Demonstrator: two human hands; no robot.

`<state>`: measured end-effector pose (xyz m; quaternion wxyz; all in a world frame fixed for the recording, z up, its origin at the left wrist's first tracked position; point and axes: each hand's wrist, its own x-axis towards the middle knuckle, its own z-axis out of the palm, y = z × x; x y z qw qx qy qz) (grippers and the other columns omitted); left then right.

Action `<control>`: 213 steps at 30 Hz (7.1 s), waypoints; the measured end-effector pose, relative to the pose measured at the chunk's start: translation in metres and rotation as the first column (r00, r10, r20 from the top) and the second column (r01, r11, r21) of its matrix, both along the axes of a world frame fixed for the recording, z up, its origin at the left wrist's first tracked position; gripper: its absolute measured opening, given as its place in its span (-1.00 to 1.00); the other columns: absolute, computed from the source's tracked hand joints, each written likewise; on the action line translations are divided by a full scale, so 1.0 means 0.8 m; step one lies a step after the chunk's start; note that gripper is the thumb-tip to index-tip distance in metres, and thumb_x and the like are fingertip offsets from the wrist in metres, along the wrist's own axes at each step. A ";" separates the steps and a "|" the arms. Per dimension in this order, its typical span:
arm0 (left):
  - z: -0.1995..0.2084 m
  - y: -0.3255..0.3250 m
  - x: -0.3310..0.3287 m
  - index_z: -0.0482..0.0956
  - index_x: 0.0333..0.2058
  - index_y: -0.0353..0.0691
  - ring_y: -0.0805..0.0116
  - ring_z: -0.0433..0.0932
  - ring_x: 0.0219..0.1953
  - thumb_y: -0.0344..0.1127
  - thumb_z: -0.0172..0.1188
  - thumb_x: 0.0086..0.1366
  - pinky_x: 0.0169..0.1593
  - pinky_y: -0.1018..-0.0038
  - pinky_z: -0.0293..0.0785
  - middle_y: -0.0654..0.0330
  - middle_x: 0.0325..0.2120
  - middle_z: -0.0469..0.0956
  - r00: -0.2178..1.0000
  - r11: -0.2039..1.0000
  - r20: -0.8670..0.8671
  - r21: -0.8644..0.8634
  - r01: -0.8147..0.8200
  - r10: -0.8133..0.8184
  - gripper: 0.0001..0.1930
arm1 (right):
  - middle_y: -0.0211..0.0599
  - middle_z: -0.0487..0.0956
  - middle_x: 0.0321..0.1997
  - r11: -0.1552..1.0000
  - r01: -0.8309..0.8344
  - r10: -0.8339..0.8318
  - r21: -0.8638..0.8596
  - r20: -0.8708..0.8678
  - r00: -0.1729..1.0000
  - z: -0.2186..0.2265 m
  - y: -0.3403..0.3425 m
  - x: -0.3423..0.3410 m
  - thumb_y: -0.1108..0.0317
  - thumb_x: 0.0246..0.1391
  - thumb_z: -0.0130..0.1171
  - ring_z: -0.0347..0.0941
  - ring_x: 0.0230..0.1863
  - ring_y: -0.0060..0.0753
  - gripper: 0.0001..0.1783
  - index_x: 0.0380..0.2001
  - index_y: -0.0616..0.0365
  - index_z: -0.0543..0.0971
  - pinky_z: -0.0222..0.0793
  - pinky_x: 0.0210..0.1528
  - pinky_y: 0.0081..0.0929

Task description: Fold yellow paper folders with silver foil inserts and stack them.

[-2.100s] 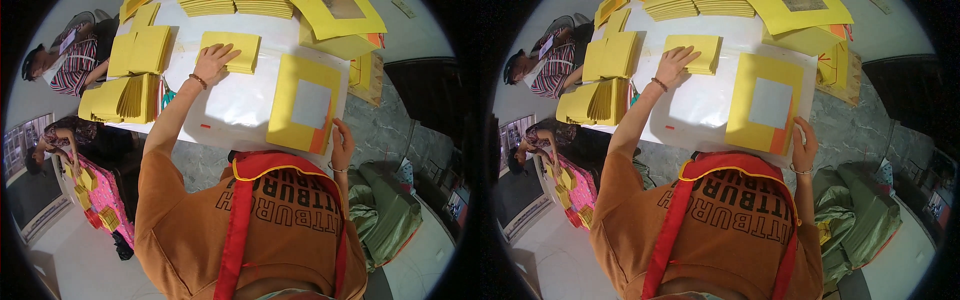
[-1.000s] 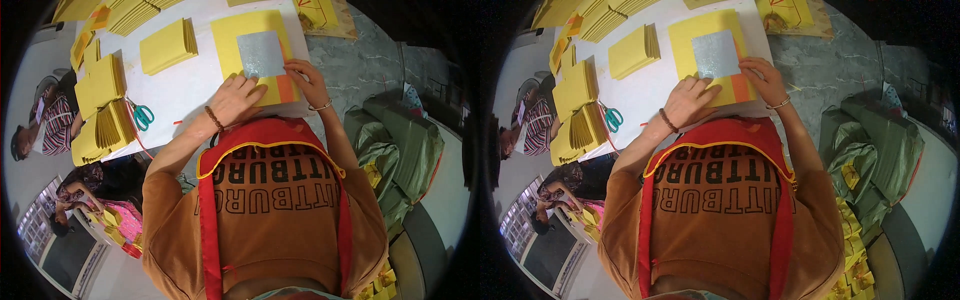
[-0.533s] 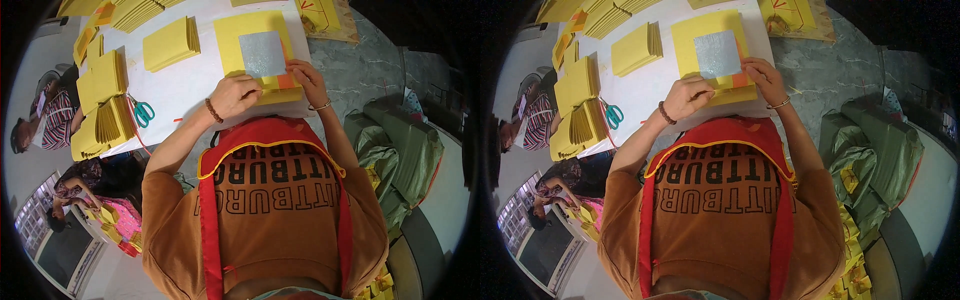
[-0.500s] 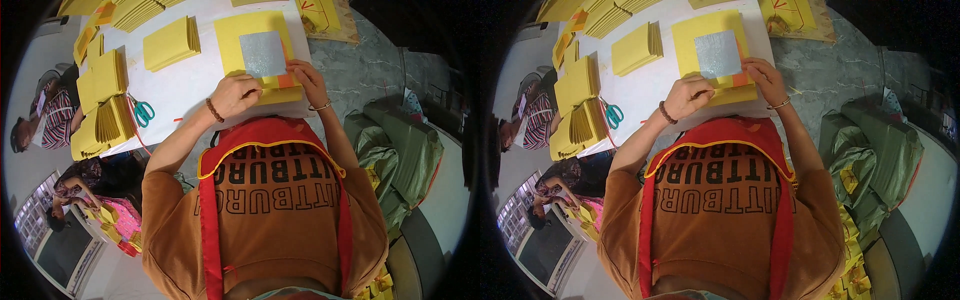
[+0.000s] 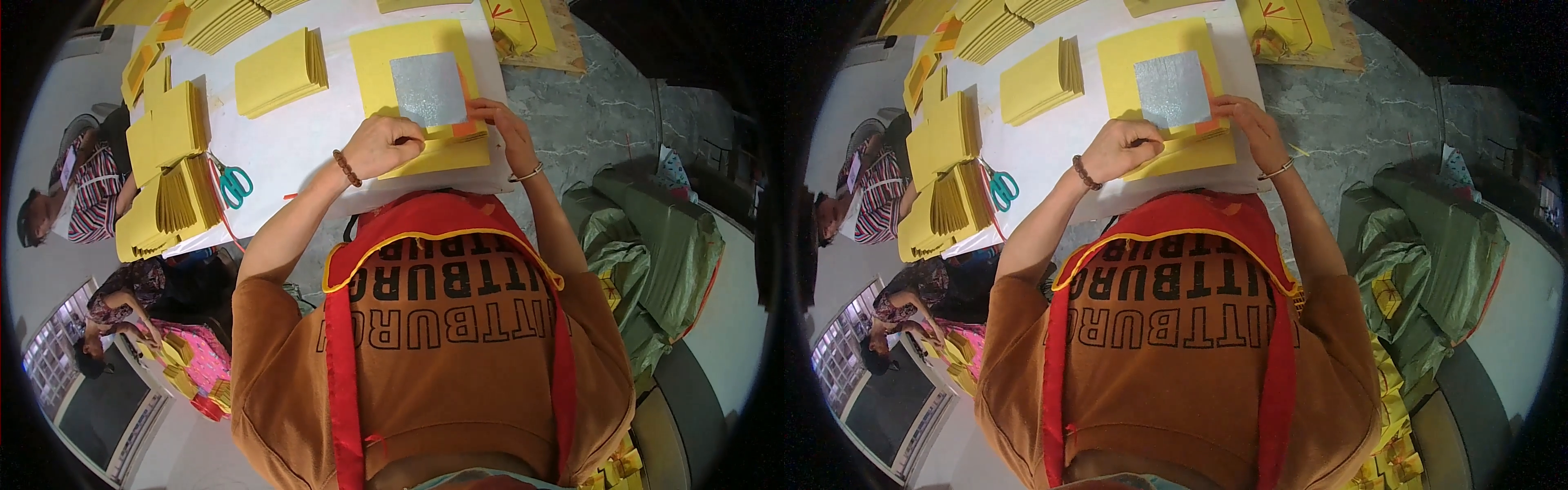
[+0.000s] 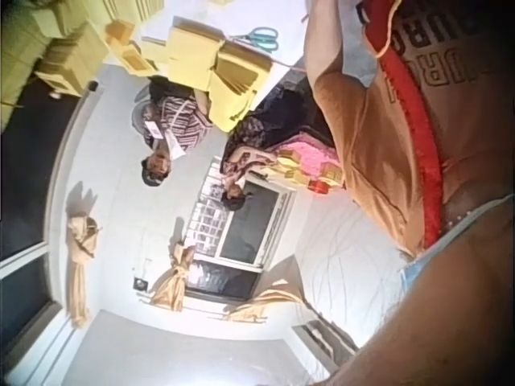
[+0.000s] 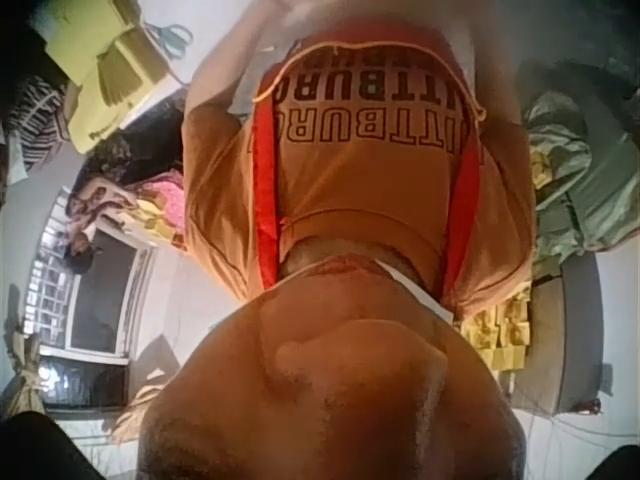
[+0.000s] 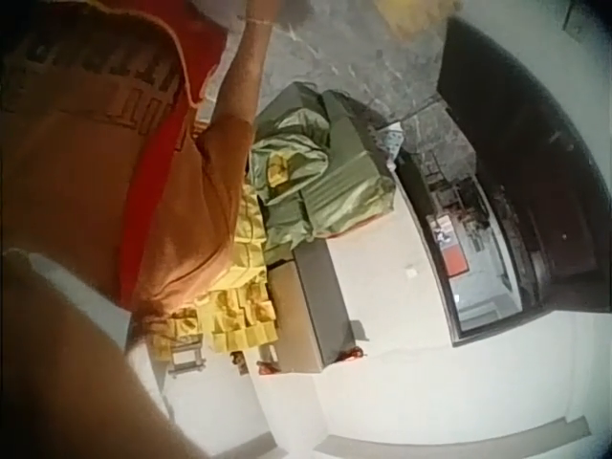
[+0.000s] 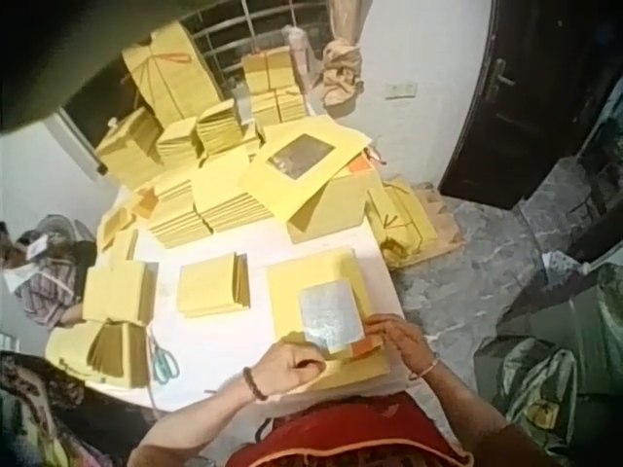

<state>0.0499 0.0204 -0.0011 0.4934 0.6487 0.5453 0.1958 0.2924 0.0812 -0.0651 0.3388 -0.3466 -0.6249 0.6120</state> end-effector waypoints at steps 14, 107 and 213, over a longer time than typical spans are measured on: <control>-0.010 0.011 -0.010 0.56 -0.51 -0.32 0.62 0.29 -0.66 -0.32 0.08 0.09 -0.55 0.61 0.24 0.31 -0.74 0.41 0.980 0.976 0.173 -0.208 -0.063 0.100 -0.82 | -0.29 0.37 0.08 0.982 -0.118 0.099 0.148 0.129 0.987 -0.001 0.000 0.005 0.41 -0.28 0.33 0.23 0.14 -0.35 -0.46 -0.10 0.14 0.47 0.11 0.17 -0.40; -0.036 0.014 0.029 0.25 0.12 0.01 0.10 0.02 0.24 0.12 0.07 0.10 0.23 0.12 -0.06 0.11 0.17 0.13 0.839 0.799 -0.536 0.542 0.259 0.091 -0.37 | -0.13 0.58 -0.22 0.972 0.236 -0.226 -0.018 0.224 0.948 0.015 0.002 -0.038 0.42 -0.11 0.22 0.48 -0.26 -0.58 -0.50 -0.03 0.26 0.43 0.39 -0.24 -0.64; -0.024 -0.039 0.032 0.46 -0.52 -0.19 0.25 0.37 -0.41 -0.36 0.30 -0.12 -0.31 0.40 0.32 0.20 -0.46 0.37 0.943 0.628 -0.332 0.735 0.255 0.006 -0.81 | -0.17 0.43 0.04 0.991 0.126 -0.130 -0.045 -0.084 0.988 -0.001 -0.008 -0.014 0.22 0.21 -0.20 0.19 0.19 -0.35 -0.62 -0.08 0.22 0.47 0.02 0.21 -0.42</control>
